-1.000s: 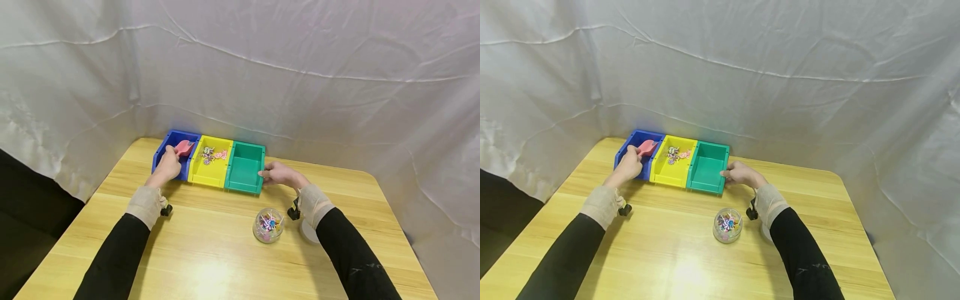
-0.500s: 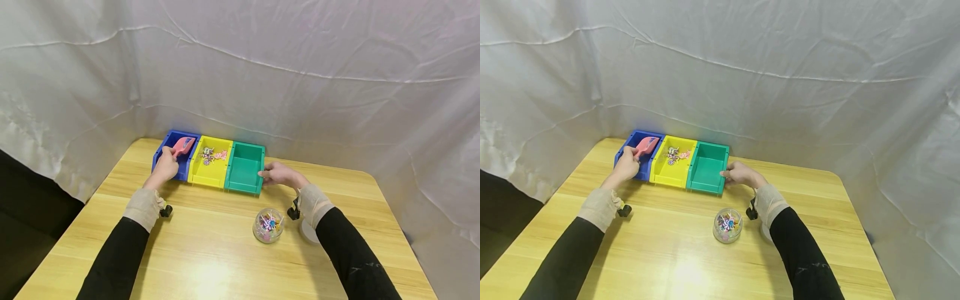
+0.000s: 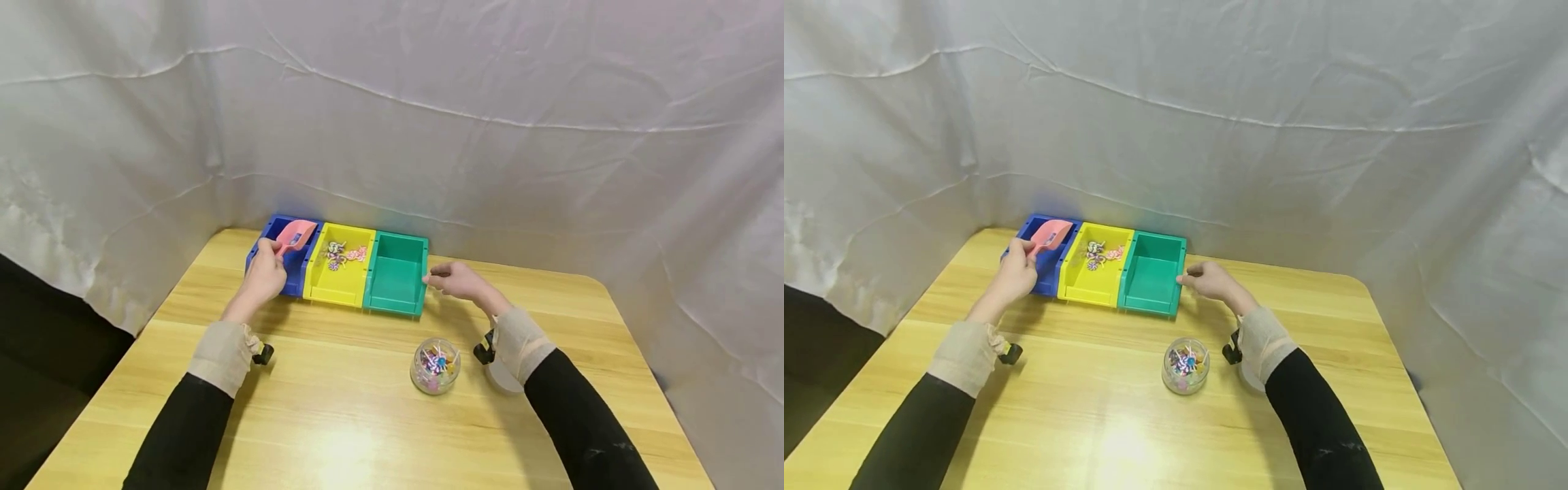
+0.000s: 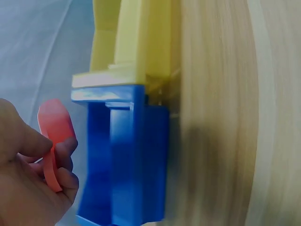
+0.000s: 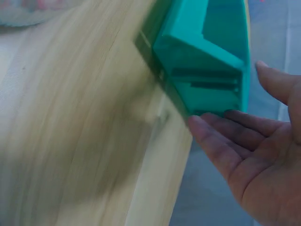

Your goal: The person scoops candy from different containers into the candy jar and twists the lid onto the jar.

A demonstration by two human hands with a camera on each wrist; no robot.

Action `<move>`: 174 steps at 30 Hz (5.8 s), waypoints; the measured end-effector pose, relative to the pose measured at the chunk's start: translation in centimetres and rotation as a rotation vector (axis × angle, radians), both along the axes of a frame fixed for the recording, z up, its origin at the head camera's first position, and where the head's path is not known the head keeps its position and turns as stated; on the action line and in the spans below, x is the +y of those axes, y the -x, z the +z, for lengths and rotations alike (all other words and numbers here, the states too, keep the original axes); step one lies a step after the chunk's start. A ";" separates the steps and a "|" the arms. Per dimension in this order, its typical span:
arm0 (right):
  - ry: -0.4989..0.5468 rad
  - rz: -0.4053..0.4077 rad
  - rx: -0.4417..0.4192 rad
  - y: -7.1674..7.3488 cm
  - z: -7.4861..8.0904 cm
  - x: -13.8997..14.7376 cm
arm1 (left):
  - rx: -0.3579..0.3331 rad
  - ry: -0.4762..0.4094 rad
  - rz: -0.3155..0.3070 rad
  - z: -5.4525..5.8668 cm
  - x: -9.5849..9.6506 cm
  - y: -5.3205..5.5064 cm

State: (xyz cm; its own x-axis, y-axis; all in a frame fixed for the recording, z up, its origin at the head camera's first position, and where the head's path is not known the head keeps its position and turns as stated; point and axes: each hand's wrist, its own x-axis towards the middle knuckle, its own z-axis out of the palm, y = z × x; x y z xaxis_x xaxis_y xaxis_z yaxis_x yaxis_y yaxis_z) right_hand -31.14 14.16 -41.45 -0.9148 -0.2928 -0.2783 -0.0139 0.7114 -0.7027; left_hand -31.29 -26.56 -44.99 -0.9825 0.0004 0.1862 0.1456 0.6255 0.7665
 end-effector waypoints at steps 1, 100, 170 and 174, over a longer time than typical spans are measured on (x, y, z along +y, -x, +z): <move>0.030 -0.003 0.018 -0.3 0.1 0.1 | 0.016 -0.003 -0.008 0.2 0.0 -0.2; 0.520 0.107 -0.041 -12.5 -7.4 -0.3 | 0.380 0.818 -0.786 10.1 12.2 -12.8; 0.479 0.065 -0.030 -12.6 -7.7 -0.4 | 0.136 0.459 0.000 -1.3 5.3 -4.0; 0.474 0.062 -0.027 -12.6 -7.7 -0.3 | 0.116 0.474 -0.006 -1.4 5.3 -4.0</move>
